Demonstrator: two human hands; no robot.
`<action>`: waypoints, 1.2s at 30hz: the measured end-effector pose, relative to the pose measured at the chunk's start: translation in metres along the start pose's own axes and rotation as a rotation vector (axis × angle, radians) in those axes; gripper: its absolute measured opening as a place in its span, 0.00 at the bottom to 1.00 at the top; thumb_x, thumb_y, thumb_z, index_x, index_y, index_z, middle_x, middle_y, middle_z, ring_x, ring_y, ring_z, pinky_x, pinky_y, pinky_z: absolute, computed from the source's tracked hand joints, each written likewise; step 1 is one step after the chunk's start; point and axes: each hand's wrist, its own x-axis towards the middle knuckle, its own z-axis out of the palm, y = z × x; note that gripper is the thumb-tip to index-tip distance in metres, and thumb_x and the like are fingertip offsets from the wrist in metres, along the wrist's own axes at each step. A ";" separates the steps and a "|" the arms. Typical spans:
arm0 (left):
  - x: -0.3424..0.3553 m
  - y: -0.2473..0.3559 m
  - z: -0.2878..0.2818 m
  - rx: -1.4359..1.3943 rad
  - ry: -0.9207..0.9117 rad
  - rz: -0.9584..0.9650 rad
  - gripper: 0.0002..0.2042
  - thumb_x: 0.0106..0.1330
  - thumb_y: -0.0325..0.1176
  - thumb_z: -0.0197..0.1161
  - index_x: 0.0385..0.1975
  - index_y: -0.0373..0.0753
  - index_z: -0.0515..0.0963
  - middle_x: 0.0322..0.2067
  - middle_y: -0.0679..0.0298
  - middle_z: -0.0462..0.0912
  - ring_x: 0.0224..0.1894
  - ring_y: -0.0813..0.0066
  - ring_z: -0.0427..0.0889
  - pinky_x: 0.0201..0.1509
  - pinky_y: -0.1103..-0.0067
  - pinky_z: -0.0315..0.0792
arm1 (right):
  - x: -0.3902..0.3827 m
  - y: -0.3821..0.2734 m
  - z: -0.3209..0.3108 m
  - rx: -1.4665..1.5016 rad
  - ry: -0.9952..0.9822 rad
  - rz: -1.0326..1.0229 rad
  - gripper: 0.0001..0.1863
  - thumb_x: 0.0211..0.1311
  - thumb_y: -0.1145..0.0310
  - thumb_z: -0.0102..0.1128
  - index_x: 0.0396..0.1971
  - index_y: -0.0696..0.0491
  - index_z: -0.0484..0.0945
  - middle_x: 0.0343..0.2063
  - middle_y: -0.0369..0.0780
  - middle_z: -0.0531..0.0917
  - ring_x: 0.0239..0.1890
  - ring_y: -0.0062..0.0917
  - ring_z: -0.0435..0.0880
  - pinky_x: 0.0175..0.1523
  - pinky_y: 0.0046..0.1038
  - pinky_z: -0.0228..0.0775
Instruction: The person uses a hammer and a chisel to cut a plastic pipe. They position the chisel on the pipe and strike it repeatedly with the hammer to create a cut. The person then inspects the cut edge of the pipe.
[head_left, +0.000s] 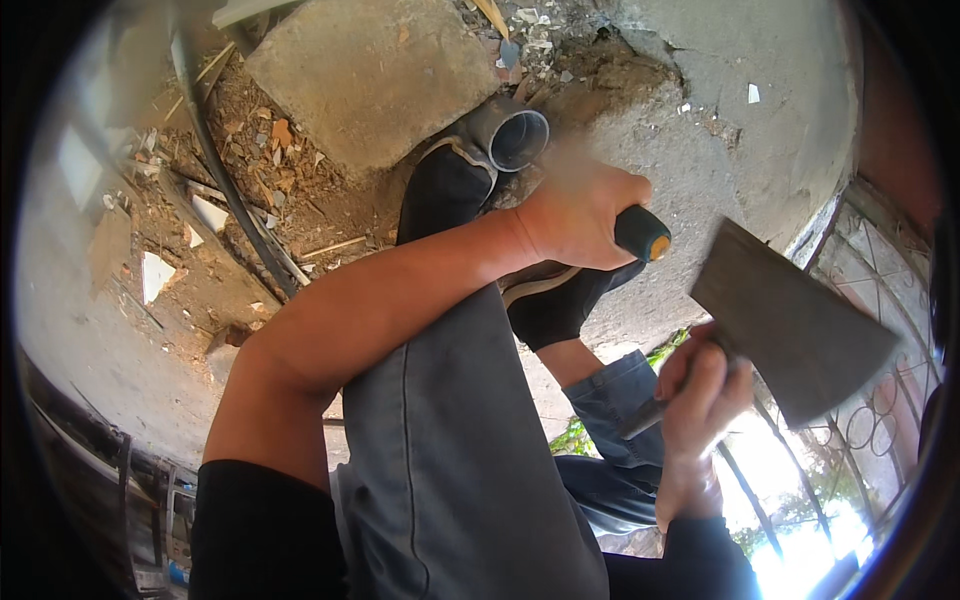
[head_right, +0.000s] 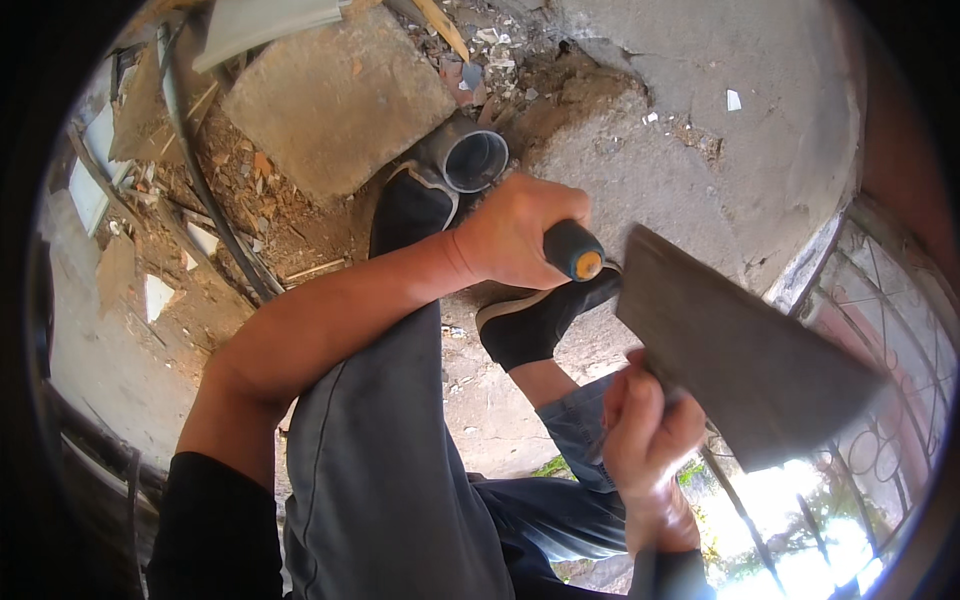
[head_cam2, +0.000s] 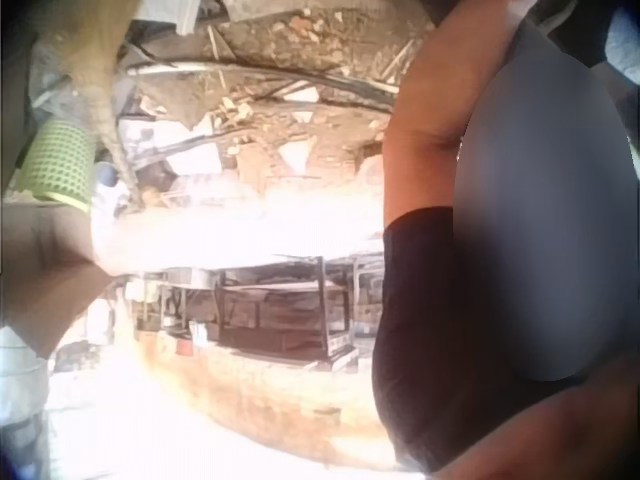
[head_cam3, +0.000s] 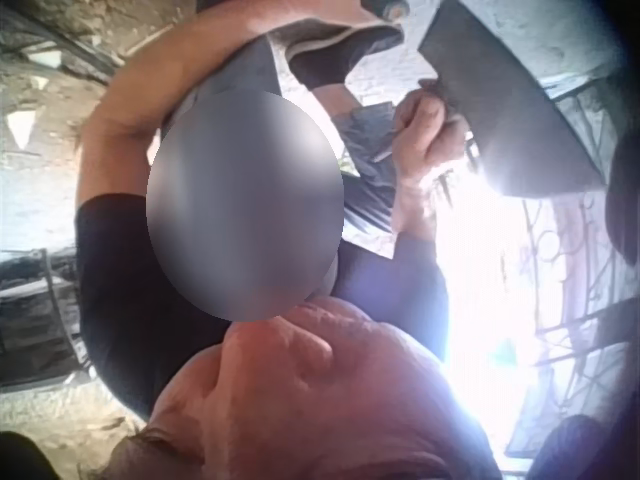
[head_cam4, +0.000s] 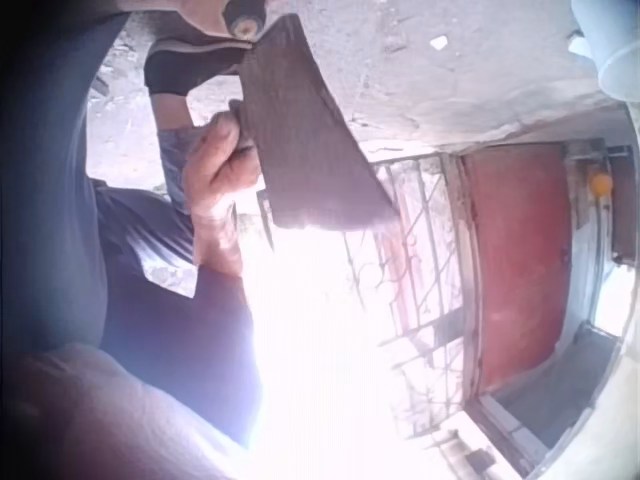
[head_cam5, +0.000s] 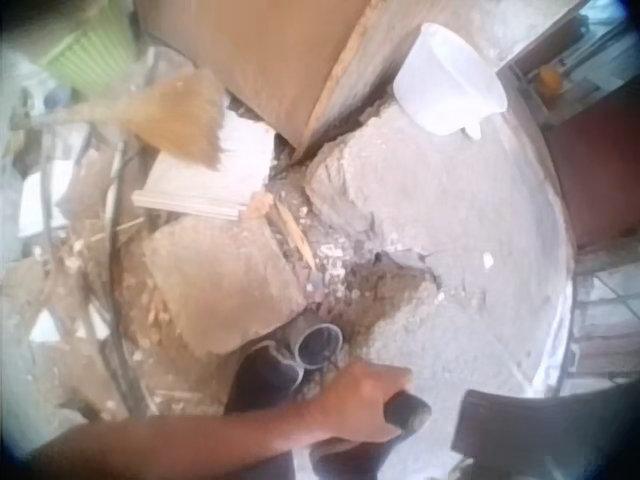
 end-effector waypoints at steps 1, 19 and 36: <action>0.000 -0.001 -0.001 0.009 0.008 -0.001 0.14 0.46 0.33 0.75 0.22 0.40 0.73 0.20 0.59 0.77 0.23 0.55 0.80 0.26 0.70 0.71 | -0.006 -0.002 0.000 0.058 0.094 0.019 0.18 0.77 0.59 0.43 0.39 0.61 0.72 0.14 0.35 0.70 0.11 0.16 0.64 0.17 0.21 0.57; 0.003 0.000 0.008 -0.042 0.068 0.048 0.12 0.46 0.30 0.73 0.24 0.41 0.74 0.21 0.61 0.77 0.24 0.57 0.81 0.27 0.70 0.73 | -0.019 0.021 0.004 0.065 0.005 0.073 0.20 0.79 0.53 0.44 0.44 0.59 0.70 0.17 0.36 0.69 0.13 0.17 0.66 0.18 0.22 0.61; 0.012 0.001 -0.002 -0.002 0.095 -0.035 0.13 0.47 0.32 0.75 0.24 0.39 0.74 0.20 0.58 0.76 0.23 0.55 0.80 0.28 0.71 0.71 | 0.019 0.007 0.015 -0.028 -0.011 -0.038 0.15 0.79 0.62 0.47 0.44 0.61 0.72 0.15 0.33 0.70 0.12 0.13 0.64 0.16 0.17 0.53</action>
